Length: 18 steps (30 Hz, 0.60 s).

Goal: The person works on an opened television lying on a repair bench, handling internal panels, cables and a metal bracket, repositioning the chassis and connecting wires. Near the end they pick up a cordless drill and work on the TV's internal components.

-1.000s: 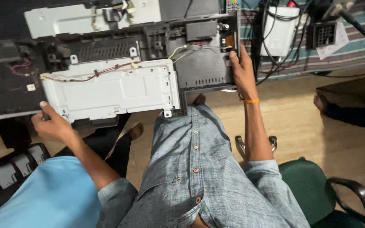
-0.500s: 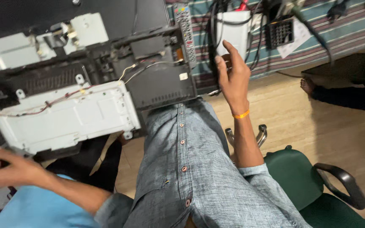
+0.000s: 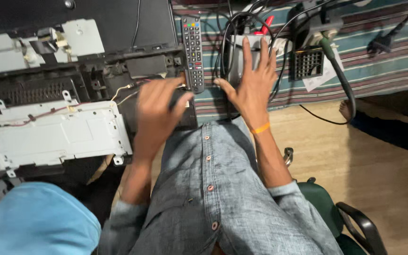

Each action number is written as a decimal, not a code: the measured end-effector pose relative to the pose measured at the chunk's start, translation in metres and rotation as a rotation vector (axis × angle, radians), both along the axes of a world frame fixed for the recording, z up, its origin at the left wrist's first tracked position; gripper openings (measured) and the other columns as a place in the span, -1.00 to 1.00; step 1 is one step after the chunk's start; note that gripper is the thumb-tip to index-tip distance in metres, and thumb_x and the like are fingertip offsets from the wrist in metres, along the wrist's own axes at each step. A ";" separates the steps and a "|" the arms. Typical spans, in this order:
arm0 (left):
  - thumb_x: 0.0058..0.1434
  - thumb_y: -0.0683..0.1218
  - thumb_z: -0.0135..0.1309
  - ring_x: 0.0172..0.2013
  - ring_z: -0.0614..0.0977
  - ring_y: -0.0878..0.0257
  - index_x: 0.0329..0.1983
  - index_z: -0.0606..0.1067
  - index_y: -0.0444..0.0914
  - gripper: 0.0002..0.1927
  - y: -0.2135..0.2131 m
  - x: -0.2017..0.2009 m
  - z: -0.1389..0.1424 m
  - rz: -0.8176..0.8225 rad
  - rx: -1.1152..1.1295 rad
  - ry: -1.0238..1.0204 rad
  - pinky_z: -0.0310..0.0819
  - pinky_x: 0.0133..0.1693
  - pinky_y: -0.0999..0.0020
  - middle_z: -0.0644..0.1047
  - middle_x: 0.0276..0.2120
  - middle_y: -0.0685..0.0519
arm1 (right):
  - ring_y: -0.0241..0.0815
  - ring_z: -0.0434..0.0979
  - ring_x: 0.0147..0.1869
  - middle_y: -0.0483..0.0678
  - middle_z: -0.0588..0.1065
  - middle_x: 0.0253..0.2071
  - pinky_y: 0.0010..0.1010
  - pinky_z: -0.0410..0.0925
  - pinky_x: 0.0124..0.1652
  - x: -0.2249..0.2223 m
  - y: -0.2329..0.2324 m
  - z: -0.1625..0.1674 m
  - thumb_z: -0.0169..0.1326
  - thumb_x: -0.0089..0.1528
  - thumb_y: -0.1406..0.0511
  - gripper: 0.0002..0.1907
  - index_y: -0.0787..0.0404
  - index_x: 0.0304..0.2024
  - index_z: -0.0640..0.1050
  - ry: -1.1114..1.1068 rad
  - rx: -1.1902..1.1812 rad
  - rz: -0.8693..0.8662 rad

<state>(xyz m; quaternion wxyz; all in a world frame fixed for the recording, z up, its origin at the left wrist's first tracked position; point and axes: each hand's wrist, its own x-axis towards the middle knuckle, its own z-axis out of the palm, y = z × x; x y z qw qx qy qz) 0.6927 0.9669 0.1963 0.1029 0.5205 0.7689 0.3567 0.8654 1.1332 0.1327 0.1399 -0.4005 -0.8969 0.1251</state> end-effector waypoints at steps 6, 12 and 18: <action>0.35 -0.06 0.25 0.03 0.51 0.03 0.05 0.51 -0.34 -0.67 0.054 0.014 -0.023 -0.181 -0.042 0.047 0.30 0.14 0.10 0.53 -0.05 -0.03 | 0.32 0.17 0.50 0.27 0.13 0.47 0.05 0.13 0.40 0.009 0.030 -0.008 0.32 0.06 0.26 -0.13 0.12 0.40 0.32 0.142 -0.151 -0.068; 0.22 -0.03 0.26 0.16 0.44 -0.08 -0.04 0.50 -0.34 -0.64 0.066 0.015 -0.062 -0.192 -0.074 0.209 0.16 0.25 -0.18 0.48 -0.02 -0.13 | 0.22 0.20 0.47 0.18 0.13 0.54 -0.03 0.15 0.42 0.043 0.065 0.009 0.19 0.25 0.40 -0.29 0.15 0.46 0.37 0.075 -0.055 -0.023; 0.31 -0.13 0.21 0.22 0.47 -0.03 0.00 0.51 -0.32 -0.74 0.078 0.003 -0.066 -0.146 -0.068 0.224 0.12 0.33 -0.18 0.50 0.04 -0.11 | 0.12 0.30 0.43 0.08 0.30 0.42 -0.09 0.24 0.37 0.010 0.033 0.008 0.26 0.36 0.39 -0.59 0.15 0.25 0.51 0.222 -0.045 0.049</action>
